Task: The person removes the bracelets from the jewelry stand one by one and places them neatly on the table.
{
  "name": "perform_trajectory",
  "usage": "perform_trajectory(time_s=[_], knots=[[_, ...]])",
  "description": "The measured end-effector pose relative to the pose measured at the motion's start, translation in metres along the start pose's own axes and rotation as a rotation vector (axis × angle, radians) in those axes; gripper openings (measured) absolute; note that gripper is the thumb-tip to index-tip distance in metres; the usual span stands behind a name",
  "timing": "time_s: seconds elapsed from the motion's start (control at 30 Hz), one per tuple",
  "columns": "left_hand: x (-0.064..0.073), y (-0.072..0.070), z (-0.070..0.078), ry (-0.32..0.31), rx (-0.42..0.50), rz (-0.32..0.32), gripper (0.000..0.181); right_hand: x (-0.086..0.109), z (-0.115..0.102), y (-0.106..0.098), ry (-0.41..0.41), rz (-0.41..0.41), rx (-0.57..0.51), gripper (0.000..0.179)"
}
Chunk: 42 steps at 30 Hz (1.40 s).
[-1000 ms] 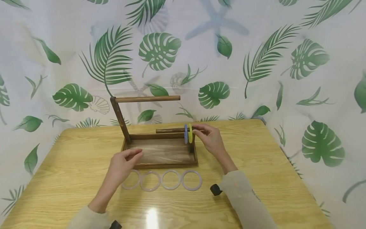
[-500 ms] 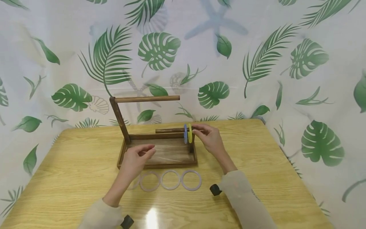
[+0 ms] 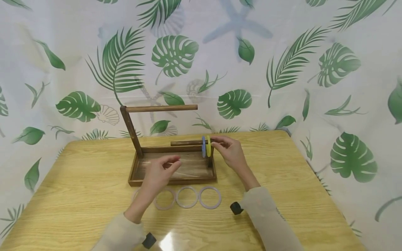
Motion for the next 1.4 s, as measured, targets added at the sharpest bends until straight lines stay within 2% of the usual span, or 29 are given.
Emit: perform_trajectory(time_s=[0.27, 0.53, 0.77, 0.97, 1.4], knots=[[-0.007, 0.012, 0.006, 0.022, 0.02, -0.024, 0.026, 0.001, -0.001, 0.001, -0.013, 0.005, -0.007, 0.025], [-0.016, 0.021, 0.011, 0.06, 0.026, 0.005, 0.026, 0.001, -0.001, 0.001, -0.015, 0.009, -0.008, 0.024], [-0.021, 0.028, 0.016, 0.033, 0.036, 0.023, 0.03, 0.001, -0.002, 0.001, -0.005, 0.015, -0.018, 0.024], [-0.024, 0.033, 0.019, 0.044, 0.047, 0.016, 0.032, 0.001, 0.0, 0.001, 0.002, 0.016, -0.032, 0.024], [-0.032, 0.047, 0.019, 0.029, -0.011, 0.01, 0.031, 0.001, 0.001, 0.0, -0.017, 0.011, -0.025, 0.025]])
Point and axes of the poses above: each hand's wrist, its own x-axis away from the middle knuckle, its own y-axis out of the palm, z = x × y, the point moved 6 cm from there along -x, towards the middle knuckle, and after that the axes turned 11 degrees about -z, right-handed, at the moved point
